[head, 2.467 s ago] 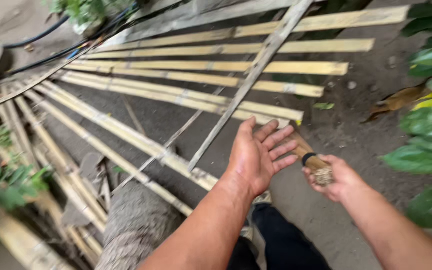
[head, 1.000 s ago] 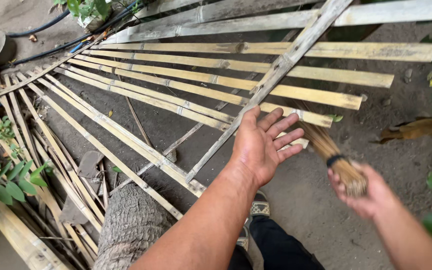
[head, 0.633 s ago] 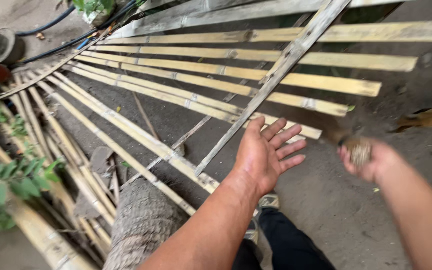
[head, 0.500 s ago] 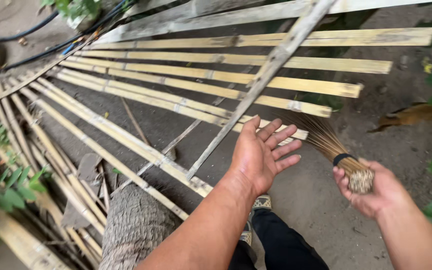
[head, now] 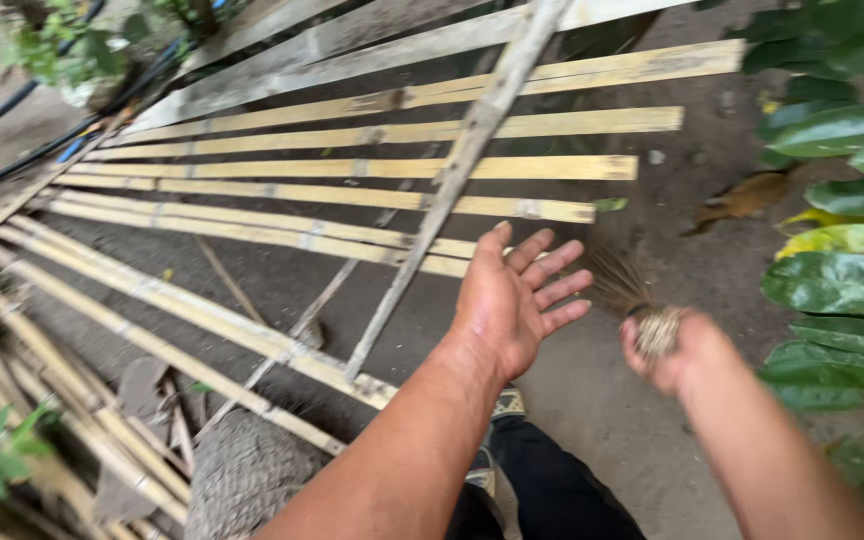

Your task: The person sweeps dried leaves and debris across a dirt ground using a handheld bundle of sticks, moving the leaves into a pile.

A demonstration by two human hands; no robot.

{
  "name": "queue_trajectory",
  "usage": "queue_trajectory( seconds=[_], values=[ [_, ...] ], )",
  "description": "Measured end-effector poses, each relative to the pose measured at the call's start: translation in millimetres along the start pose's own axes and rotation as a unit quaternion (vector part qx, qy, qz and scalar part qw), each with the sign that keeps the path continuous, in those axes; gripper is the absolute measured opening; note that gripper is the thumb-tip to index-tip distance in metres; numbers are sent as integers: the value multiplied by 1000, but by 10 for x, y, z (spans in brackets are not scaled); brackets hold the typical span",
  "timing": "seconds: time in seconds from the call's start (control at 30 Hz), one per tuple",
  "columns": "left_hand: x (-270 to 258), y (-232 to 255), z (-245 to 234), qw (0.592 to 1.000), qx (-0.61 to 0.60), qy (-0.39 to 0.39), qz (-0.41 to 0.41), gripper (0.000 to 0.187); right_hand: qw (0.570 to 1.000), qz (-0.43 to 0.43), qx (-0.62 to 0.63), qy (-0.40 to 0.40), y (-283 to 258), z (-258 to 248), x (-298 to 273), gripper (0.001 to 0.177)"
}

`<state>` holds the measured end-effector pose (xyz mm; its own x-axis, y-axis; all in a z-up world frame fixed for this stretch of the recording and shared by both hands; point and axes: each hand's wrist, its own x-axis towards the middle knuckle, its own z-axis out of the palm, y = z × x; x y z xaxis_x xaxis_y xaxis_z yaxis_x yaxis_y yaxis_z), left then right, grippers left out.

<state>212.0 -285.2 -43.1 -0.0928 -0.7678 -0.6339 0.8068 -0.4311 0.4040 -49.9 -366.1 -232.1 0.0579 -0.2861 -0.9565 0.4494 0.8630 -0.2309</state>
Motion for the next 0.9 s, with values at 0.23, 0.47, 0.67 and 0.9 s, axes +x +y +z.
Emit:
queue_trajectory(
  seconds=[0.23, 0.47, 0.67, 0.9],
  values=[
    [40, -162, 112, 1000, 6, -25, -9, 76, 990, -94, 2, -109, -5, -12, -326, 40],
    [-115, -219, 15, 999, 42, 8, -21, 76, 998, -13, 45, -31, -847, -214, 1099, 33],
    [-106, -249, 58, 999, 31, -6, -23, 77, 994, -103, 37, 10, 432, -237, -432, 21],
    [-45, -403, 193, 998, 48, -23, -36, 77, 997, -37, 69, -23, 703, -562, -1008, 30]
  ],
)
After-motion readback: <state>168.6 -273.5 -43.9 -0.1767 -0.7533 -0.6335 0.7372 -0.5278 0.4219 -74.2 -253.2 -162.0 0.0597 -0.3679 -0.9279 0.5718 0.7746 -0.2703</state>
